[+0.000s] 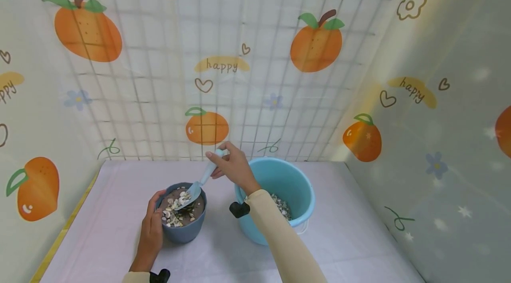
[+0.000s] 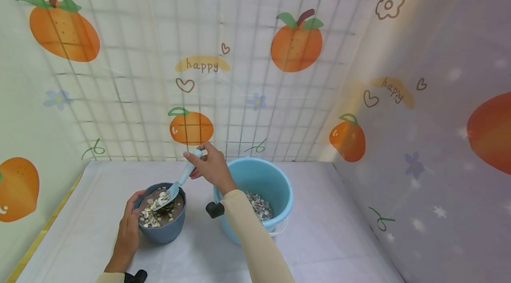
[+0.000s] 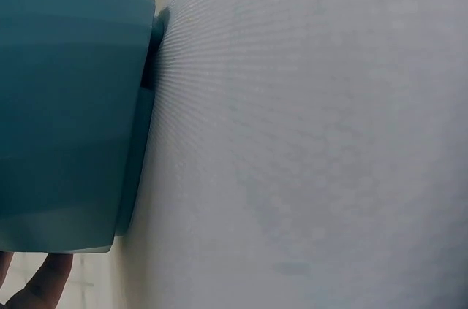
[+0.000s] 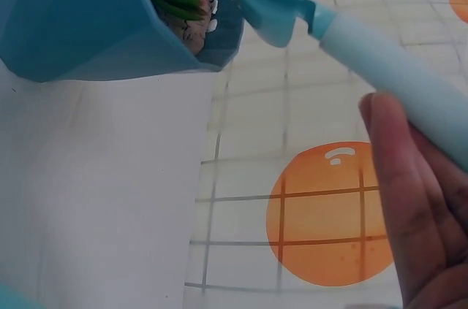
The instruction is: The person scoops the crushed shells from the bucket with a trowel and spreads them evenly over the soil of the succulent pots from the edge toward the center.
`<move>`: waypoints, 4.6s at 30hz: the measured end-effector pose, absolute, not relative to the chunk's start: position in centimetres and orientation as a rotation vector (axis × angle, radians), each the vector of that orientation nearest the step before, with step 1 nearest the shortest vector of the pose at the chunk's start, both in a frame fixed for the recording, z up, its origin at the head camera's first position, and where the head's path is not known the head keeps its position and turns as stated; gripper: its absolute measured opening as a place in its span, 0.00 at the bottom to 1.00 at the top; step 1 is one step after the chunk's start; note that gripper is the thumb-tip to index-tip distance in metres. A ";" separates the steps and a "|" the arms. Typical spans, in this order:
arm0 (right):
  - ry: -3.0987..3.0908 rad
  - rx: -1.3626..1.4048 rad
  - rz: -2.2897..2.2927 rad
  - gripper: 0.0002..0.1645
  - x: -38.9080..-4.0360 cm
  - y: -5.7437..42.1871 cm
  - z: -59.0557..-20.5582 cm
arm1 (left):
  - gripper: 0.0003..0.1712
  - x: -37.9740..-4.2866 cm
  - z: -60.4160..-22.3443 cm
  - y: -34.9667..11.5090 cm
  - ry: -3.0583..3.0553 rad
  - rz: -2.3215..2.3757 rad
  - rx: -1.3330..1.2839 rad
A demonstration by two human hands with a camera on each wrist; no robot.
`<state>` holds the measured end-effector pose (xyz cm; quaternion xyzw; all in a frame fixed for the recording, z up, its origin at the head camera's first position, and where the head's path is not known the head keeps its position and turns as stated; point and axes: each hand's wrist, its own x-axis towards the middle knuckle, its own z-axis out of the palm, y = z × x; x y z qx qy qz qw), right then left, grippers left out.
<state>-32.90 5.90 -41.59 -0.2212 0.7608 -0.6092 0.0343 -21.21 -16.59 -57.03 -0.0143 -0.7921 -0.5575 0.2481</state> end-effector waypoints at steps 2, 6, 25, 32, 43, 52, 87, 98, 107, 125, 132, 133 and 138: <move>2.351 -0.678 -1.867 0.25 -32.9 5.9 -41.6 | 0.28 -21.2 -57.0 -16.6 -2.160 -1.527 -0.039; 2.359 -0.683 -1.865 0.26 -32.9 5.9 -41.8 | 0.28 -21.2 -57.1 -16.8 -2.172 -1.531 -0.039; 2.397 -0.647 -1.828 0.28 -33.1 6.2 -41.9 | 0.29 -21.1 -57.3 -16.6 -2.197 -1.588 0.009; 2.429 -0.618 -1.816 0.30 -33.1 6.8 -41.5 | 0.29 -21.0 -57.0 -16.2 -2.197 -1.555 -0.029; 2.400 -0.638 -1.831 0.31 -32.9 6.1 -41.6 | 0.29 -21.0 -57.3 -16.8 -2.216 -1.560 -0.005; 2.399 -0.676 -1.848 0.30 -32.5 6.1 -41.5 | 0.28 -20.9 -57.4 -16.8 -2.203 -1.570 -0.029; 2.606 -0.449 -2.084 0.28 -33.1 21.0 -34.3 | 0.33 -23.4 -44.7 -7.3 -2.260 -1.195 -0.701; 2.603 -0.363 -2.078 0.24 -31.6 23.2 -34.8 | 0.35 -23.7 -46.5 -4.3 -2.366 -1.165 -0.845; 2.769 -0.288 -1.785 0.33 -33.6 25.4 -38.3 | 0.35 -24.0 -46.8 -3.3 -2.428 -1.154 -0.876; 2.711 -0.513 -1.411 0.25 -33.8 24.7 -41.2 | 0.37 -24.5 -49.1 -2.4 -2.557 -1.155 -0.862; 2.750 -0.557 -1.260 0.18 -33.7 23.9 -41.5 | 0.32 -24.7 -49.7 -2.5 -2.520 -1.191 -0.862; 2.758 -0.578 -1.237 0.18 -33.7 23.8 -41.5 | 0.31 -24.6 -49.8 -2.5 -2.517 -1.202 -0.860; 2.818 -0.644 -1.130 0.21 -33.5 23.5 -41.4 | 0.27 -24.7 -50.2 -2.6 -2.505 -1.251 -0.859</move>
